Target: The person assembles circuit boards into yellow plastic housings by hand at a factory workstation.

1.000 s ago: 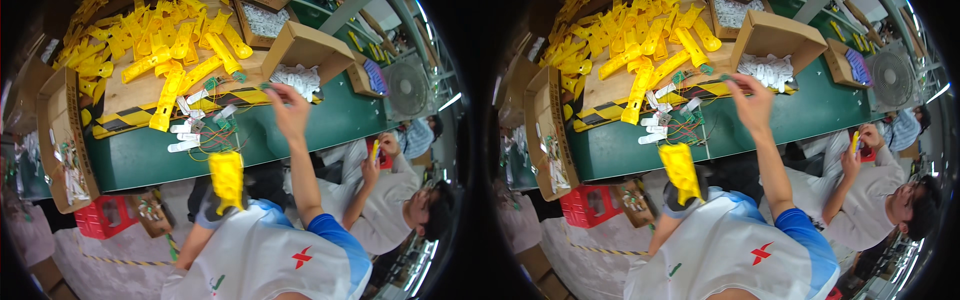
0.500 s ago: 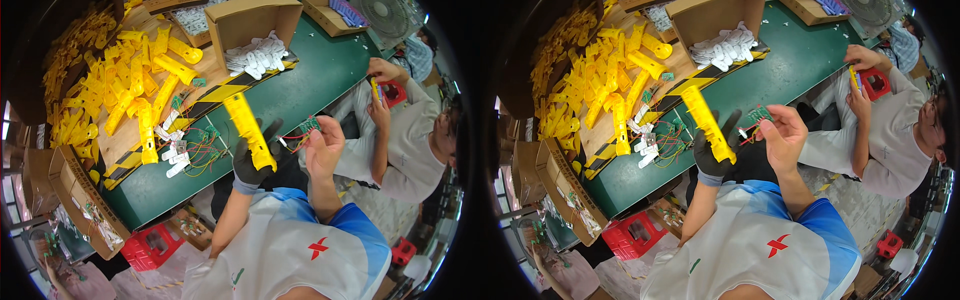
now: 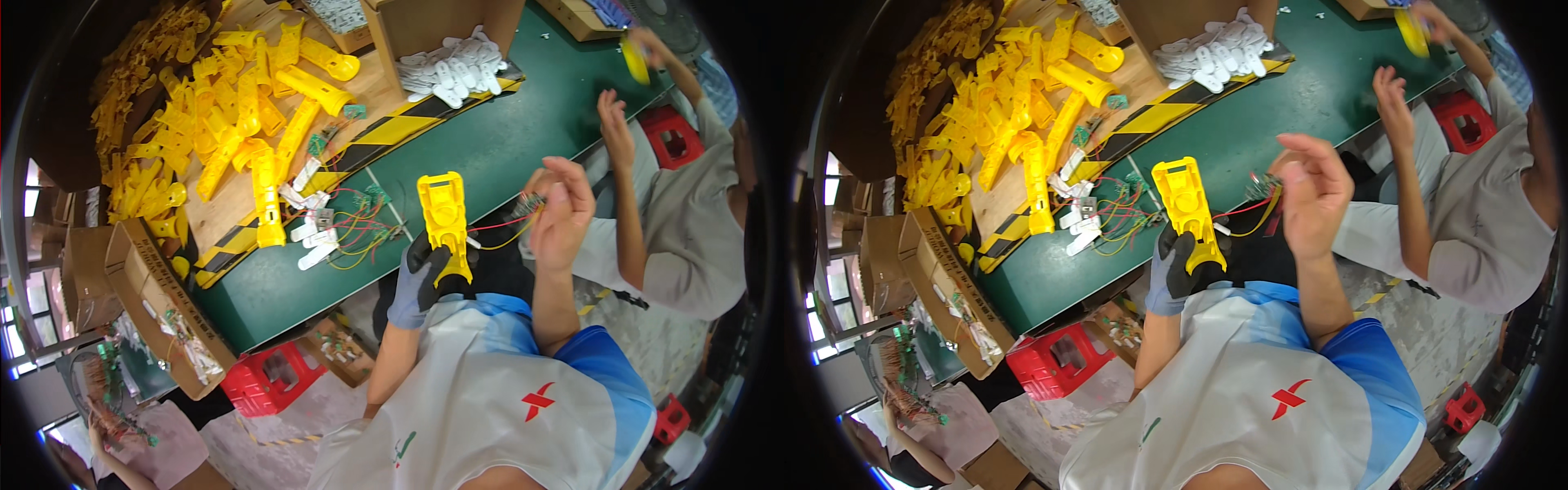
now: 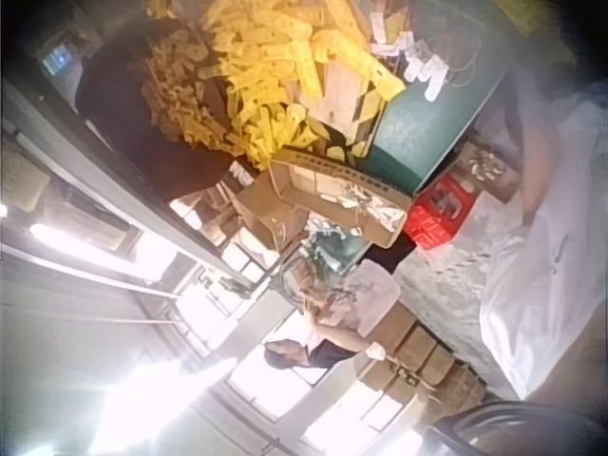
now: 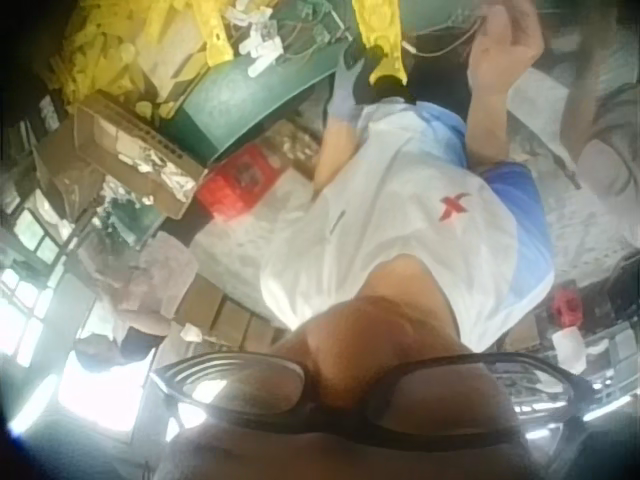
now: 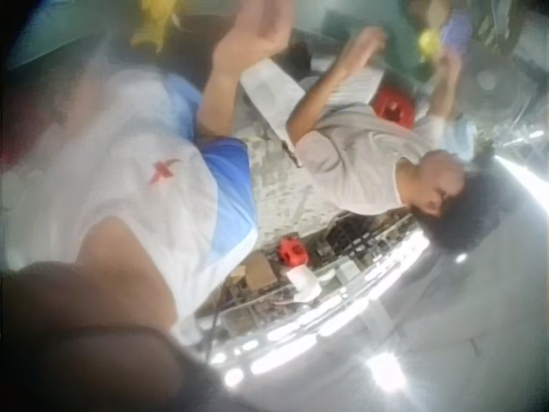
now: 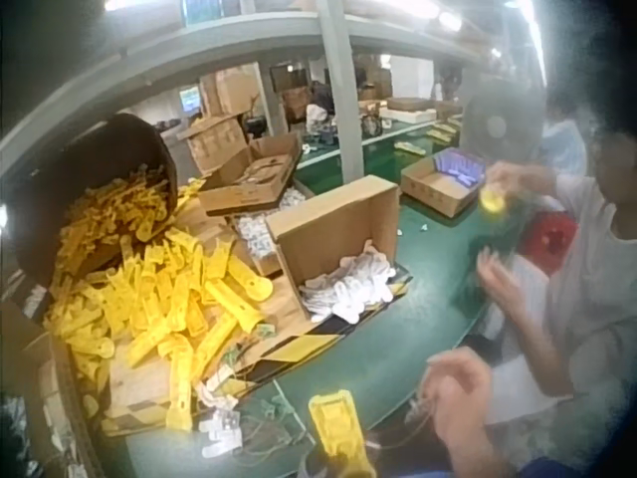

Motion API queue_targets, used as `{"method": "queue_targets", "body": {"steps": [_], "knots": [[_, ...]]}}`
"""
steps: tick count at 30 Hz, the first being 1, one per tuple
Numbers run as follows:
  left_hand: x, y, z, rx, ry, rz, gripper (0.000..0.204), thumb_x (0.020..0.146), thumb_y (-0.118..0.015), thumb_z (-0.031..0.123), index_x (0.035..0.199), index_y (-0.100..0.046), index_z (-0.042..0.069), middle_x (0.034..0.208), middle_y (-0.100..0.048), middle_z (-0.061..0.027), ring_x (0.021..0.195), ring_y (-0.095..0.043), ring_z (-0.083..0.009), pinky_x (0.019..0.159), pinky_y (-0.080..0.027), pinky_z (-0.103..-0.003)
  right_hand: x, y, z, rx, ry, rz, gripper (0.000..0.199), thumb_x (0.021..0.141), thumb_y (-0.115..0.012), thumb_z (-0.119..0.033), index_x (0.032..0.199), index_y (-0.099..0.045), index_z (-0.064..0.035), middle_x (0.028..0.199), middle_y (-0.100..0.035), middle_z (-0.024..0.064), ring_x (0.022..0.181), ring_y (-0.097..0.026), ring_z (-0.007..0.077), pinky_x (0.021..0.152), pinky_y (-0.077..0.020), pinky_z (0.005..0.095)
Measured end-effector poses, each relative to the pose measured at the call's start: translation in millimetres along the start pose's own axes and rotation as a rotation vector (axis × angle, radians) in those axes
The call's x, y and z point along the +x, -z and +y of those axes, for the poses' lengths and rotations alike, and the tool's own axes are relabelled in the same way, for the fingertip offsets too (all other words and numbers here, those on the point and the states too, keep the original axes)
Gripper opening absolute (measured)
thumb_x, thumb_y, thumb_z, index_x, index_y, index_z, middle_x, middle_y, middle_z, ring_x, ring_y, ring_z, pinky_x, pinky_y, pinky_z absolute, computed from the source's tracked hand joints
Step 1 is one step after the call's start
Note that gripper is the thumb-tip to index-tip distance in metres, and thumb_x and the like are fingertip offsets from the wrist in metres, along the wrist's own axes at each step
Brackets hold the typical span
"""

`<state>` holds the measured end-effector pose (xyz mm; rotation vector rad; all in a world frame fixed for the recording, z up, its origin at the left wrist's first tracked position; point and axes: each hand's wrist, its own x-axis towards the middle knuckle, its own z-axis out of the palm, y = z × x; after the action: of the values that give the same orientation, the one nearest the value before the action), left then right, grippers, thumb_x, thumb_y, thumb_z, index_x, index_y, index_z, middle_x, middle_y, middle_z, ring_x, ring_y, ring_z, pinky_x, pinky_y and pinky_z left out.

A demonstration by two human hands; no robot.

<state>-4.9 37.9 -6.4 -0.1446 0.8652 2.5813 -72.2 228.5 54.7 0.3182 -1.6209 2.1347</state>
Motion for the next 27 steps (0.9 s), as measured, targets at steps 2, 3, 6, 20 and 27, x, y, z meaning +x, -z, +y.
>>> {"method": "queue_targets", "body": {"steps": [2,3,6,20,27], "knots": [[-7,0,12,0.368,-0.142,0.154,0.052,0.090,-0.065,0.015,0.136,-0.047,-0.005,0.112,-0.065,-0.0156,0.095,-0.067,-0.0223,0.083,-0.053,-0.032,4,9,-3,-0.109,-0.009,-0.052,0.037,0.094,-0.058,-0.027,0.111,-0.062,0.0061,0.084,-0.060,0.0067,0.076,-0.053,0.0115,0.070,-0.0423,0.0243],[-13,5,17,0.453,-0.182,0.177,0.051,0.088,-0.066,0.007,0.135,-0.049,-0.006,0.116,-0.065,-0.0132,0.101,-0.065,-0.0192,0.088,-0.050,-0.030,7,16,0,-0.171,0.068,-0.114,0.038,0.091,-0.062,-0.028,0.110,-0.062,0.0055,0.089,-0.061,0.0087,0.080,-0.056,0.0156,0.074,-0.0445,0.0277],[-21,-2,35,0.867,-0.238,0.302,0.048,0.089,-0.064,0.005,0.134,-0.050,-0.006,0.116,-0.065,-0.0120,0.102,-0.063,-0.0168,0.088,-0.050,-0.030,16,11,-1,-0.321,0.102,-0.378,0.041,0.084,-0.070,-0.029,0.109,-0.062,0.0034,0.102,-0.064,0.0119,0.090,-0.061,0.0242,0.082,-0.0473,0.0345],[-24,-1,56,0.874,-0.440,0.506,0.037,0.094,-0.053,0.021,0.122,-0.055,-0.003,0.101,-0.064,-0.0094,0.088,-0.060,-0.0160,0.077,-0.048,-0.031,-30,-40,38,-0.191,-0.454,-0.816,0.024,0.080,-0.076,-0.012,0.096,-0.068,0.0024,0.082,-0.071,0.0120,0.072,-0.069,0.0192,0.067,-0.0517,0.0283],[-38,9,73,1.048,-0.413,0.605,0.039,0.090,-0.062,0.005,0.127,-0.054,-0.008,0.110,-0.065,-0.0110,0.092,-0.062,-0.0155,0.081,-0.049,-0.028,-29,-34,40,-0.136,-0.239,-0.517,0.012,0.086,-0.070,-0.008,0.093,-0.069,0.0015,0.075,-0.069,0.0072,0.066,-0.063,0.0129,0.063,-0.0493,0.0259]]}}
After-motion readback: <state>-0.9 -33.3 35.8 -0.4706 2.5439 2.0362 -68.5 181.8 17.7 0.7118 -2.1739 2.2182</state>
